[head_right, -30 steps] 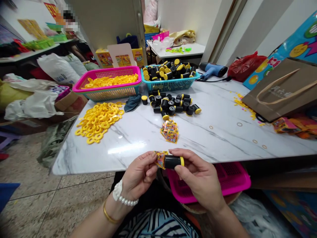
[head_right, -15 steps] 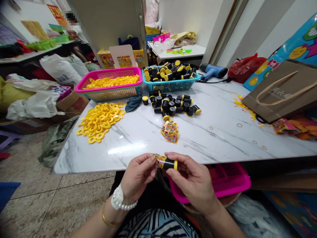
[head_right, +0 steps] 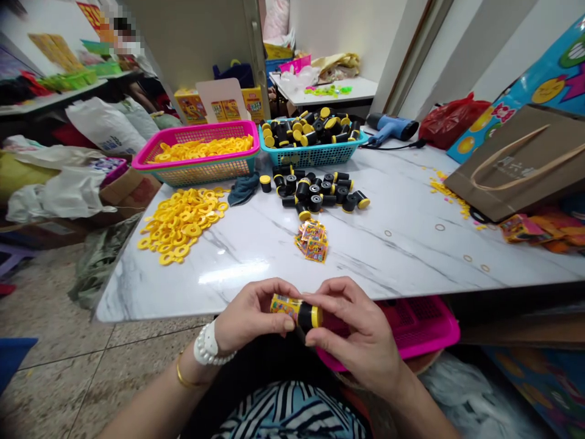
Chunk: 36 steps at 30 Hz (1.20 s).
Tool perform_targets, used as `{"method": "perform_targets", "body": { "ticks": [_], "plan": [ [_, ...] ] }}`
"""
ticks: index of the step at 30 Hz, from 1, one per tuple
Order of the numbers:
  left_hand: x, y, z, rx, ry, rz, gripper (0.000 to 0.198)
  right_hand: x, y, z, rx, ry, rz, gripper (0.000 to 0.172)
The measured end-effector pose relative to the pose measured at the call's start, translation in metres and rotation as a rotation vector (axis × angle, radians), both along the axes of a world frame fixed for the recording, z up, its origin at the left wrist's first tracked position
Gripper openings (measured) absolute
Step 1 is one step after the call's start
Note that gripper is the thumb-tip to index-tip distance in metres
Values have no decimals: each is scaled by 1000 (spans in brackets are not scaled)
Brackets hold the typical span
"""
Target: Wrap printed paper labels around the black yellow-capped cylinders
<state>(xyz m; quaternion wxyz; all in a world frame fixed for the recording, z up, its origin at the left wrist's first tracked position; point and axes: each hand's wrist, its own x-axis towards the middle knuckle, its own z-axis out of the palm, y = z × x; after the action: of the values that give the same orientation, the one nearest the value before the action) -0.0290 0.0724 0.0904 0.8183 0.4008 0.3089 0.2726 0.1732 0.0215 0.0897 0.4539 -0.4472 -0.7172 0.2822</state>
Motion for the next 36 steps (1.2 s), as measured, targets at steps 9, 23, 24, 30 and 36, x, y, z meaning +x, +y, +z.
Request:
{"method": "perform_targets", "body": {
  "ticks": [9,23,24,30,36],
  "plan": [
    [14,7,-4,33,51,21,45,-4,1,-18,17,22,-122,55],
    [5,-9,-3,405,158,195,26,-10,-2,-19,-49,125,-199,36],
    [5,-10,-1,507,194,198,25,-13,-2,-20,-118,201,-211,30],
    [5,-12,-1,427,202,90,29,-13,-7,-20,-527,503,-98,27],
    [15,-13,-6,79,187,75,37,6,-8,-14,-143,72,-133,41]
  ]
}}
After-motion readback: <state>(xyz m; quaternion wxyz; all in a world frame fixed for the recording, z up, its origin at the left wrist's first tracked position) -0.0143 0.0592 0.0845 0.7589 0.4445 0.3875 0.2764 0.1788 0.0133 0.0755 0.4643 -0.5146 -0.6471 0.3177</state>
